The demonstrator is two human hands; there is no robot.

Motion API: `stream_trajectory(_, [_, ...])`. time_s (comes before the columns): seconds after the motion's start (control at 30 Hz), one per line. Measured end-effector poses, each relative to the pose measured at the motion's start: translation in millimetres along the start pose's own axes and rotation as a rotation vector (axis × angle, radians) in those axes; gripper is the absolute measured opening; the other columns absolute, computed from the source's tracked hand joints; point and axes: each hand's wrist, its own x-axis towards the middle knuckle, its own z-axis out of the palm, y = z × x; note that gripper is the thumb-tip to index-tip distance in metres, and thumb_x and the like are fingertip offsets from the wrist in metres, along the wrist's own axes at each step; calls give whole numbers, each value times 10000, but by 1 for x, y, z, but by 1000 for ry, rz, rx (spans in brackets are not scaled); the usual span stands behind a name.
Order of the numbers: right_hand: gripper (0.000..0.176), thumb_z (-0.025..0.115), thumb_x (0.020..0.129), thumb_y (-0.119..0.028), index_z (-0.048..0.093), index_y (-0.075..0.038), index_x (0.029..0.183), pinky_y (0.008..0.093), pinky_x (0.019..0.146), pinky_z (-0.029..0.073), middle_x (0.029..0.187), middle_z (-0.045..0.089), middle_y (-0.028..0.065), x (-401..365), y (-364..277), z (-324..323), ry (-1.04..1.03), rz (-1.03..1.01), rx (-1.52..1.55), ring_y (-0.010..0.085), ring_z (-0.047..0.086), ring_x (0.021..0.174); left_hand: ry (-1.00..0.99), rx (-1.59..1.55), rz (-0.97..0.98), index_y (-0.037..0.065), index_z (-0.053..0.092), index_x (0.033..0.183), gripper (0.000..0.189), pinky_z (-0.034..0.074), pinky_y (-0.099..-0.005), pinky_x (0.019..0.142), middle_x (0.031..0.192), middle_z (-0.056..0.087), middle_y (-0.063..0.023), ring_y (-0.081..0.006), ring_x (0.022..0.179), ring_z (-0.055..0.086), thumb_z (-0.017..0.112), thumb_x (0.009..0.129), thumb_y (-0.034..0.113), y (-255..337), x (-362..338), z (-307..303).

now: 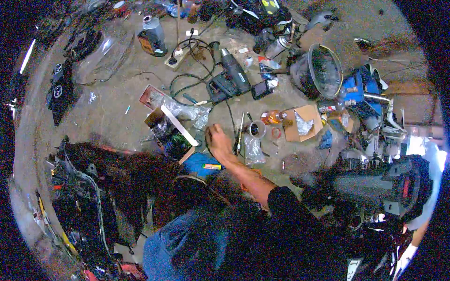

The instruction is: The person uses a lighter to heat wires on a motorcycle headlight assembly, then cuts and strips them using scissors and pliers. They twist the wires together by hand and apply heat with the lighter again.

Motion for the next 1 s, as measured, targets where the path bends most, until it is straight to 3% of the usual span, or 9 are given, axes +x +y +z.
stream_trajectory(0.07, [184, 680, 1022, -156, 703, -54, 1173, 529, 853, 559, 1156, 690, 223, -21, 14, -10, 117, -36, 44, 494, 676, 1021, -76, -118, 56, 54, 729, 1311, 318, 503, -423, 1101, 1300, 753, -135, -300, 1217, 687, 671, 1098, 283, 23, 3, 3])
stream_trajectory(0.1, [146, 666, 1045, -160, 680, -28, 1106, 577, 791, 571, 1085, 715, 251, -36, 15, -18, 169, 21, 102, 515, 703, 917, -113, -177, 84, 59, 732, 1311, 304, 497, -414, 1112, 1301, 752, -129, -294, 1214, 687, 669, 1100, 269, 37, 4, 5])
stream_trajectory(0.17, [167, 701, 1043, -189, 701, -27, 1082, 498, 804, 596, 1102, 752, 234, -78, 25, -36, 3, 208, 270, 451, 747, 907, -210, -270, 71, 63, 728, 1321, 306, 482, -401, 1130, 1298, 750, -122, -270, 1219, 685, 686, 1089, 258, 81, 2, 8])
stream_trajectory(0.27, [224, 751, 1032, -197, 730, -25, 1174, 395, 786, 569, 949, 754, 109, -136, 20, -67, -1, 229, 391, 197, 735, 839, -255, -128, 204, 66, 725, 1328, 321, 498, -379, 1102, 1250, 762, -100, -223, 1184, 693, 725, 1062, 245, 113, 15, 25])
stream_trajectory(0.4, [195, 806, 982, -149, 768, -24, 1126, 329, 765, 550, 953, 769, 74, -156, -9, -105, 3, -35, 272, 190, 702, 796, -398, -206, 168, 68, 718, 1338, 355, 545, -351, 1007, 1156, 783, -62, -158, 1079, 708, 785, 1015, 201, 142, 35, 44])
stream_trajectory(0.5, [158, 832, 952, -113, 788, -29, 1078, 314, 753, 539, 961, 772, 72, -152, -26, -116, -18, -116, 284, 182, 683, 774, -416, -206, 182, 60, 701, 1345, 402, 534, -351, 999, 1171, 754, -72, -178, 1112, 686, 810, 993, 221, 159, 33, 43])
stream_trajectory(0.87, [161, 833, 959, -68, 793, -21, 1108, 276, 689, 575, 1069, 770, 102, -126, -72, -115, -151, -234, 431, 152, 711, 787, -48, -274, 271, 43, 713, 1206, 201, 546, -291, 874, 1062, 762, -30, -119, 970, 689, 772, 1027, 112, 151, 3, 23])
stream_trajectory(0.9, [205, 802, 986, -101, 771, -25, 1174, 321, 761, 592, 1125, 764, 124, -125, -73, -120, -227, -229, 459, 205, 739, 875, -33, -223, 297, 48, 714, 1200, 191, 543, -286, 858, 1059, 758, -27, -116, 956, 684, 771, 1029, 112, 149, 0, 20])
stream_trajectory(1.0, [267, 737, 1021, -68, 719, -1, 1278, 303, 718, 563, 1190, 743, 133, -140, -34, -101, -140, -33, 396, 155, 728, 793, 116, -371, 207, 61, 711, 1181, 165, 533, -293, 784, 1012, 743, -29, -114, 878, 665, 765, 1040, 125, 132, -3, 24])
